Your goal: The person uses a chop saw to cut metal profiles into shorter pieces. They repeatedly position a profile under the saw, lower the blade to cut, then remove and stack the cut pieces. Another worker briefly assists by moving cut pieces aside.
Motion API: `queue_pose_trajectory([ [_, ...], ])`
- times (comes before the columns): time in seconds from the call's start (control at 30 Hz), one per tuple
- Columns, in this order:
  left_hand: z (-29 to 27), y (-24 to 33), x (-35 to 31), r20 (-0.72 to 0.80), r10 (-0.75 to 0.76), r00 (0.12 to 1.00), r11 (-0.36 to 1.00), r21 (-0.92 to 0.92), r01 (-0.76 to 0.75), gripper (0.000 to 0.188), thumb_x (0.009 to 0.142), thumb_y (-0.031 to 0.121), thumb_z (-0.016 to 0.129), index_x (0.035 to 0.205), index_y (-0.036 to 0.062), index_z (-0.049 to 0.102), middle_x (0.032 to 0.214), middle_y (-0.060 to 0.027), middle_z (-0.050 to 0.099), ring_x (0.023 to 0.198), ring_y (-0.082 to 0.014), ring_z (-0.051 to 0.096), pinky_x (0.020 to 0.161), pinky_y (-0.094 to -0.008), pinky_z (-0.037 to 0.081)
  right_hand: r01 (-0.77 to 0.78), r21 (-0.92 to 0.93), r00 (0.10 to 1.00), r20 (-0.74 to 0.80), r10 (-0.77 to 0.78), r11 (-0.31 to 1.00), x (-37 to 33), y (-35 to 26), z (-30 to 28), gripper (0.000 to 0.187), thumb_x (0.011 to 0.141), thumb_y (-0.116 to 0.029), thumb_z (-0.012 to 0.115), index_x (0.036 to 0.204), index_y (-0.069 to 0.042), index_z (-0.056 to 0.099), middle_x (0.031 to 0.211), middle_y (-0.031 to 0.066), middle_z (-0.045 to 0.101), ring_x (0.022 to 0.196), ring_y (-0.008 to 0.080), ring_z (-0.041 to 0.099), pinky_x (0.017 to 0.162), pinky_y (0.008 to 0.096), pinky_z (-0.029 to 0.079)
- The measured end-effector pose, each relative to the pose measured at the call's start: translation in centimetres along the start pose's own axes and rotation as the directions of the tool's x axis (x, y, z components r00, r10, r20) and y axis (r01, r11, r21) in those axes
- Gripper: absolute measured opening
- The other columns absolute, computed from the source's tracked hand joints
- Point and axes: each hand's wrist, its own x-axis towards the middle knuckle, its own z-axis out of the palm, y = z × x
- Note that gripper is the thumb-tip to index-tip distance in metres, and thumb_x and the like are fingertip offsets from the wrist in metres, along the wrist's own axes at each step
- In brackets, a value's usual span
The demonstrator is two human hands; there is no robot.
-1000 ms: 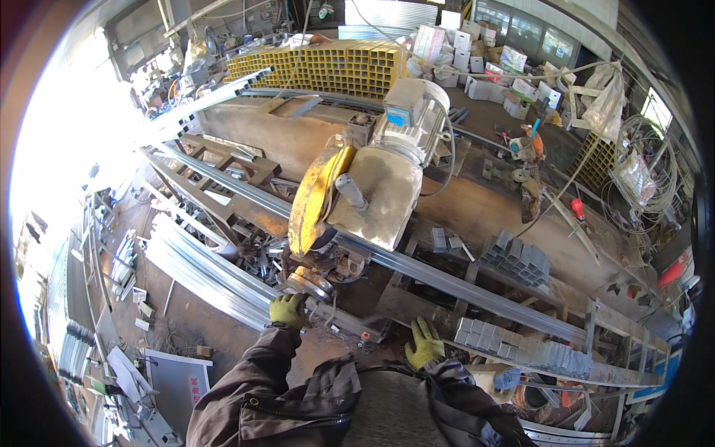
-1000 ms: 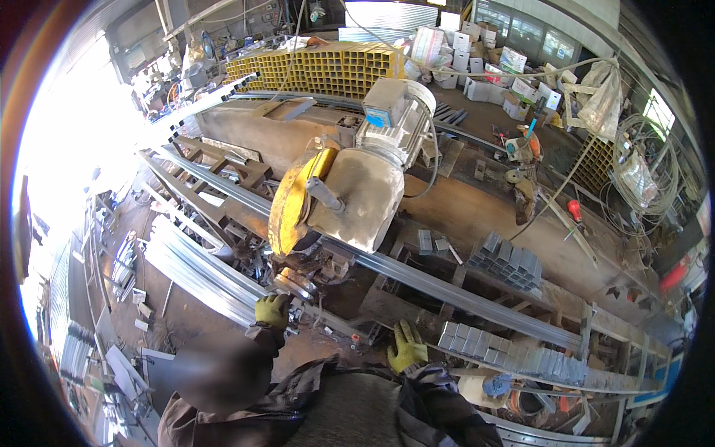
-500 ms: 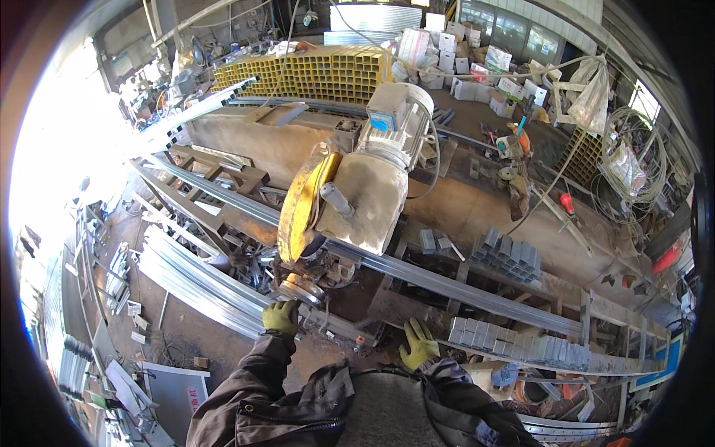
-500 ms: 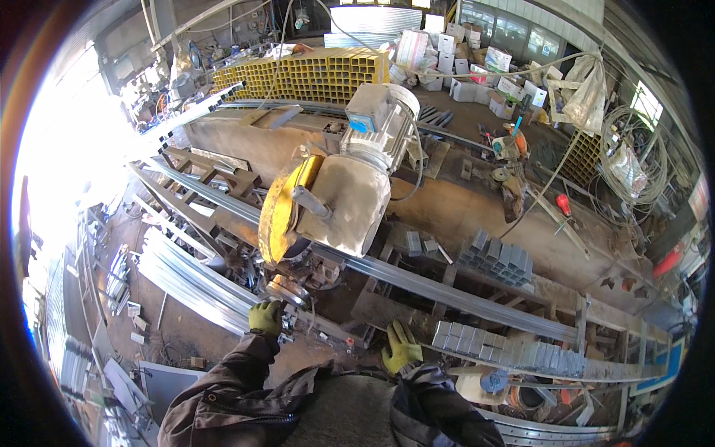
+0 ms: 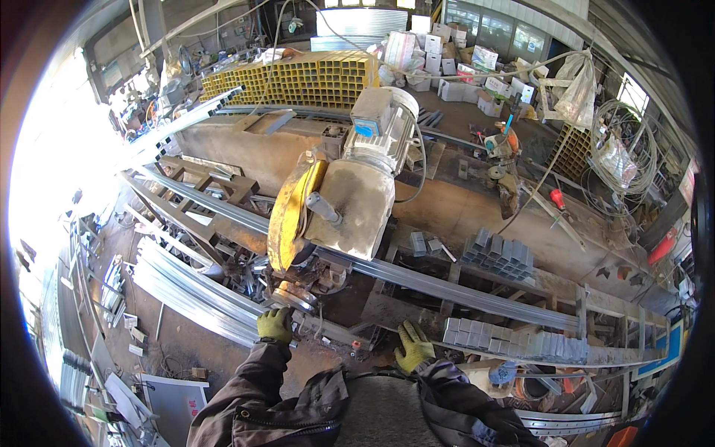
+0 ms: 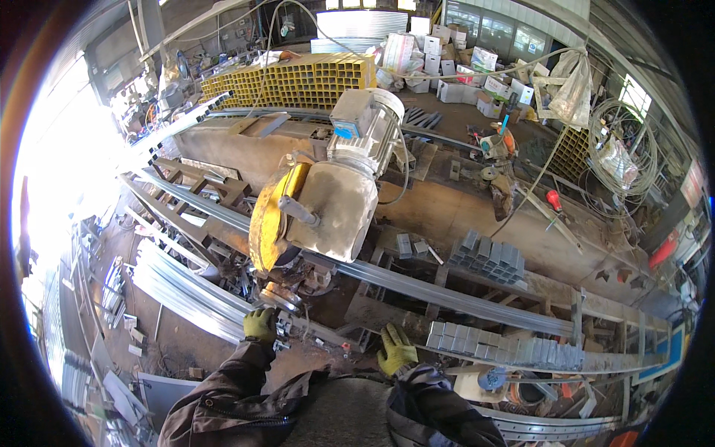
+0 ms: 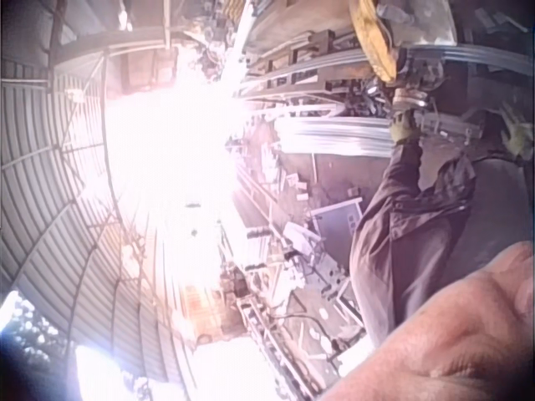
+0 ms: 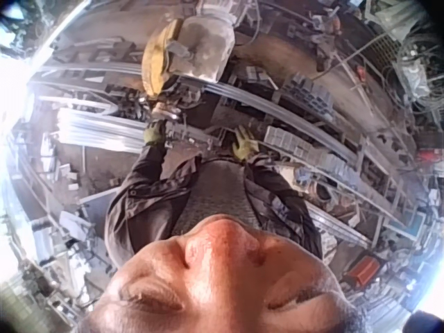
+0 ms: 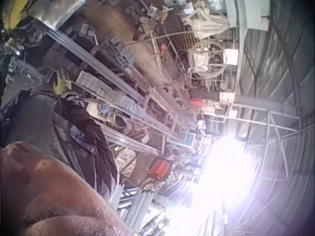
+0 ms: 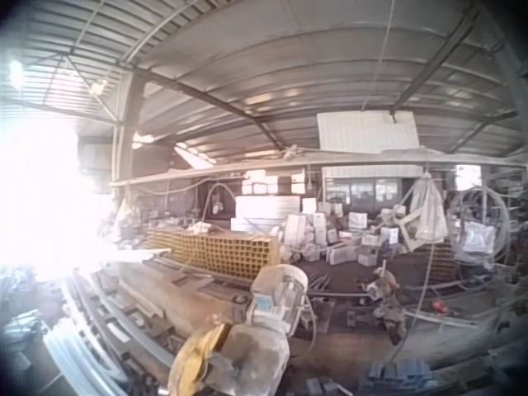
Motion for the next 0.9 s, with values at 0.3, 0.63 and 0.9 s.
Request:
queue_pose_trajectory([
  [0.3,-0.34,0.43,0.08,-0.141,0.072,0.987,0.997,-0.015,-0.075,0.022,0.107,0.029,0.077,0.124,0.0193,0.084,0.104,-0.0149,0.085,0.096,-0.0459,0.08,0.088,-0.0625,0.059,-0.06,0.008,0.989,0.139,0.059,0.998,0.08,-0.06,-0.59,0.09,0.108,-0.046,0.072,0.185,-0.007,0.048,0.197,0.0199,0.035,0.181,0.0452,0.033,0.148,0.0532,0.035],
  [0.63,-0.19,0.38,0.08,-0.132,0.057,0.99,0.998,-0.017,-0.06,0.02,0.106,0.029,0.077,0.122,0.0189,0.083,0.103,-0.0154,0.085,0.095,-0.0463,0.08,0.086,-0.0631,0.059,-0.088,-0.005,0.981,0.173,0.088,0.996,0.18,-0.15,-0.69,0.089,0.106,-0.043,0.074,0.183,-0.005,0.05,0.195,0.0218,0.039,0.18,0.0468,0.035,0.146,0.0541,0.037],
  [0.9,-0.25,0.4,0.15,-0.074,0.036,0.997,0.999,-0.019,-0.038,0.02,0.104,0.028,0.077,0.12,0.0179,0.083,0.103,-0.015,0.084,0.096,-0.0466,0.079,0.085,-0.0627,0.058,-0.029,0.02,0.997,0.066,0.028,0.999,-0.08,0.08,-0.39,0.085,0.106,-0.042,0.076,0.18,-0.006,0.055,0.193,0.0197,0.043,0.178,0.0457,0.039,0.144,0.0548,0.04],
])
